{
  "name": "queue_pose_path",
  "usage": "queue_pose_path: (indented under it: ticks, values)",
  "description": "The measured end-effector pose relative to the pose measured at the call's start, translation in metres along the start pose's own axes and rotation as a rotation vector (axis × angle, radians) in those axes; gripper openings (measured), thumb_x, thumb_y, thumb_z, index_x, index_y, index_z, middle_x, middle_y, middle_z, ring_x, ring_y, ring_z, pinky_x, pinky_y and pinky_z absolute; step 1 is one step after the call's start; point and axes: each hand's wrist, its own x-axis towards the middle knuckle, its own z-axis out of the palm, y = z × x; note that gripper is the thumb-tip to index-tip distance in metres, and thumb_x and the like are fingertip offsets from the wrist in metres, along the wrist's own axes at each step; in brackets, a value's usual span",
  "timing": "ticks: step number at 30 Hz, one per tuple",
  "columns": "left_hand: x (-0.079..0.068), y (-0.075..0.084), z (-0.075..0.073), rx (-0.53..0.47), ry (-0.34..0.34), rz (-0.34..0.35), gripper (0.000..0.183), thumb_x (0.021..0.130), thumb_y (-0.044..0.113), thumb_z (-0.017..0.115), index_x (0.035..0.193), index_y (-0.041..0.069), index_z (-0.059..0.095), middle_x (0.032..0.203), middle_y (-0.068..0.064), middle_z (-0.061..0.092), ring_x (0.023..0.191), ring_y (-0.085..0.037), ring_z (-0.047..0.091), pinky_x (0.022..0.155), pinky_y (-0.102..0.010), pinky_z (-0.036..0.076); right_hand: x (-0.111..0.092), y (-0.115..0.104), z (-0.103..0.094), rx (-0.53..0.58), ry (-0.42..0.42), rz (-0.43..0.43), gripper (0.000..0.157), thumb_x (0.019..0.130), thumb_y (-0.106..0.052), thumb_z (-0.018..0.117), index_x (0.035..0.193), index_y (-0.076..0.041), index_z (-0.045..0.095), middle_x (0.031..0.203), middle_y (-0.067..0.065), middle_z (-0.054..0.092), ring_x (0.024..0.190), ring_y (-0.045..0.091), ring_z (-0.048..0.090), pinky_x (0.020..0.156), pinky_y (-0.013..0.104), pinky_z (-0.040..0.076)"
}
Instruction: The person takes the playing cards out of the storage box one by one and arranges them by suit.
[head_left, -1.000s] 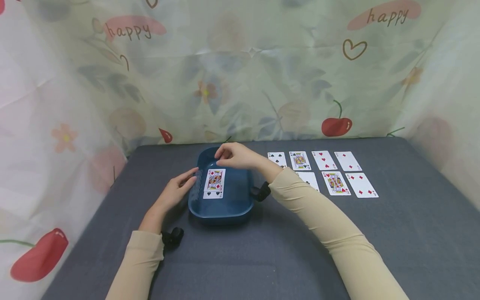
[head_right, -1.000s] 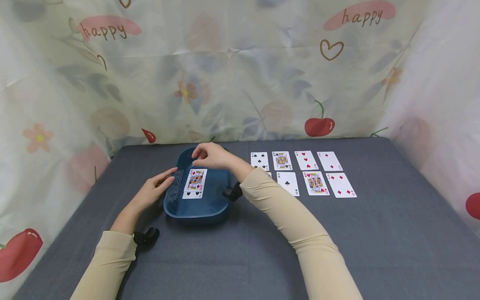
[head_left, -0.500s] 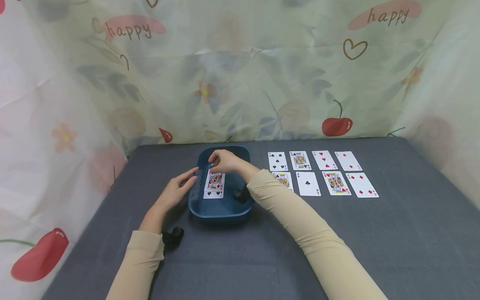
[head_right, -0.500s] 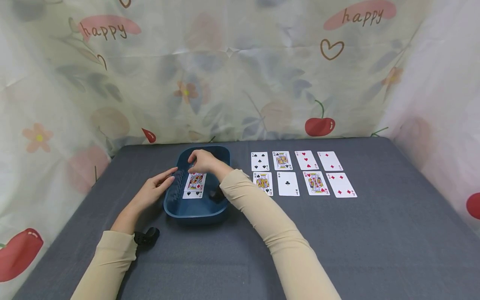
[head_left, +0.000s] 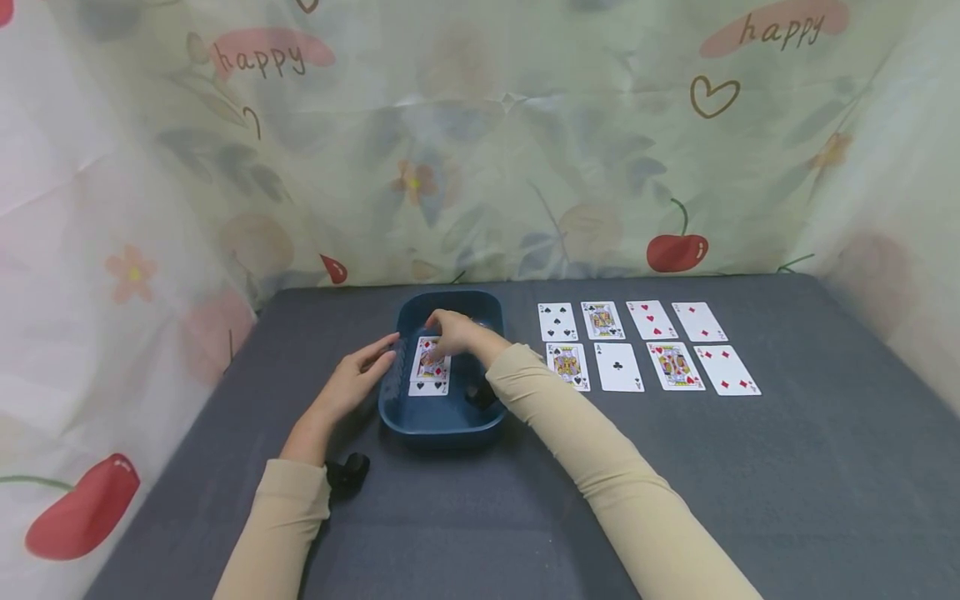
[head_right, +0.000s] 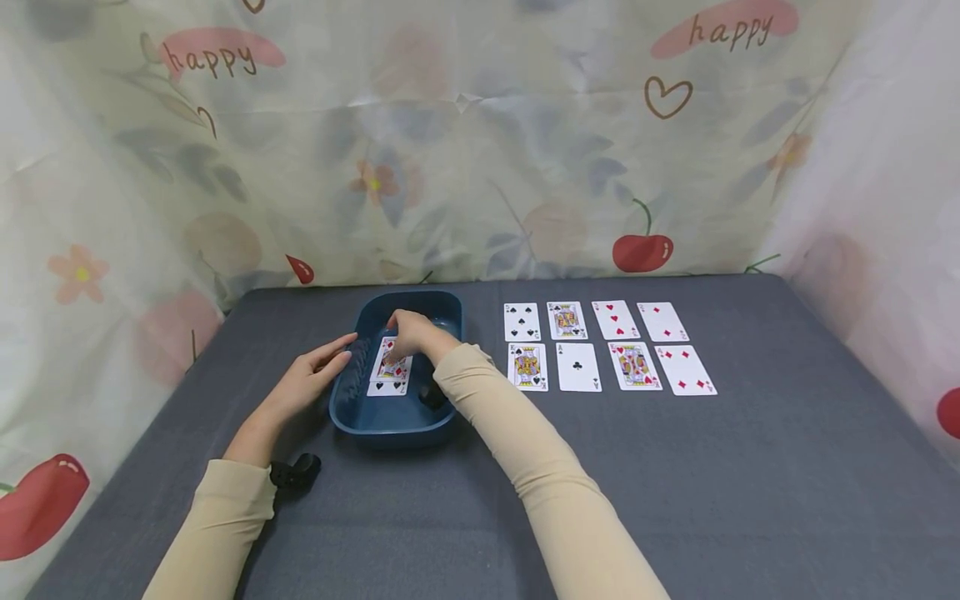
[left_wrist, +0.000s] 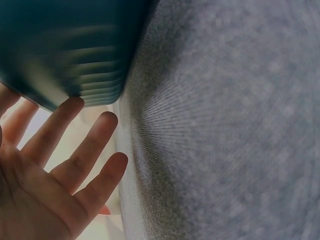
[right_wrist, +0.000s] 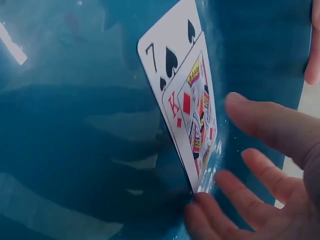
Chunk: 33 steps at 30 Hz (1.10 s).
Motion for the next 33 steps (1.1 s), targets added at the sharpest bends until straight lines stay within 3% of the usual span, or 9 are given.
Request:
queue_pose_path:
  ticks: [11, 17, 24, 33]
  values:
    - [-0.001, 0.0, 0.0, -0.004, 0.007, -0.004, 0.05, 0.098, 0.039, 0.043, 0.144, 0.02, 0.037, 0.147, -0.016, 0.039, 0.134, -0.036, 0.04, 0.108, -0.052, 0.034, -0.004, -0.003, 0.003, -0.129, -0.024, 0.085, 0.073, 0.072, -0.014, 0.079, 0.136, -0.012, 0.043, 0.14, 0.009, 0.048, 0.129, 0.029, 0.043, 0.11, 0.042, 0.034]
    - [-0.001, 0.001, 0.001, -0.006, 0.004, -0.014, 0.049, 0.098, 0.038, 0.043, 0.144, 0.021, 0.037, 0.147, -0.016, 0.039, 0.134, -0.035, 0.04, 0.108, -0.052, 0.034, -0.006, -0.004, 0.004, -0.176, 0.001, 0.081, 0.074, 0.069, -0.014, 0.081, 0.133, -0.013, 0.045, 0.135, 0.012, 0.047, 0.125, 0.032, 0.043, 0.107, 0.043, 0.036]
    - [-0.001, -0.001, 0.001, -0.008, 0.002, -0.011, 0.049, 0.099, 0.036, 0.043, 0.145, 0.021, 0.036, 0.147, -0.018, 0.039, 0.133, -0.036, 0.041, 0.108, -0.053, 0.034, -0.005, -0.002, 0.003, -0.078, 0.098, 0.033, 0.068, 0.069, -0.003, 0.078, 0.129, -0.01, 0.047, 0.127, 0.016, 0.045, 0.111, 0.028, 0.049, 0.098, 0.037, 0.044]
    - [0.002, -0.002, 0.001, 0.008, 0.002, -0.024, 0.049, 0.099, 0.037, 0.043, 0.145, 0.02, 0.036, 0.147, -0.018, 0.038, 0.134, -0.037, 0.04, 0.108, -0.053, 0.034, -0.01, -0.004, -0.018, 0.05, 0.083, -0.044, 0.053, 0.082, -0.006, 0.069, 0.129, -0.009, 0.045, 0.123, 0.016, 0.056, 0.107, 0.027, 0.057, 0.085, 0.034, 0.05]
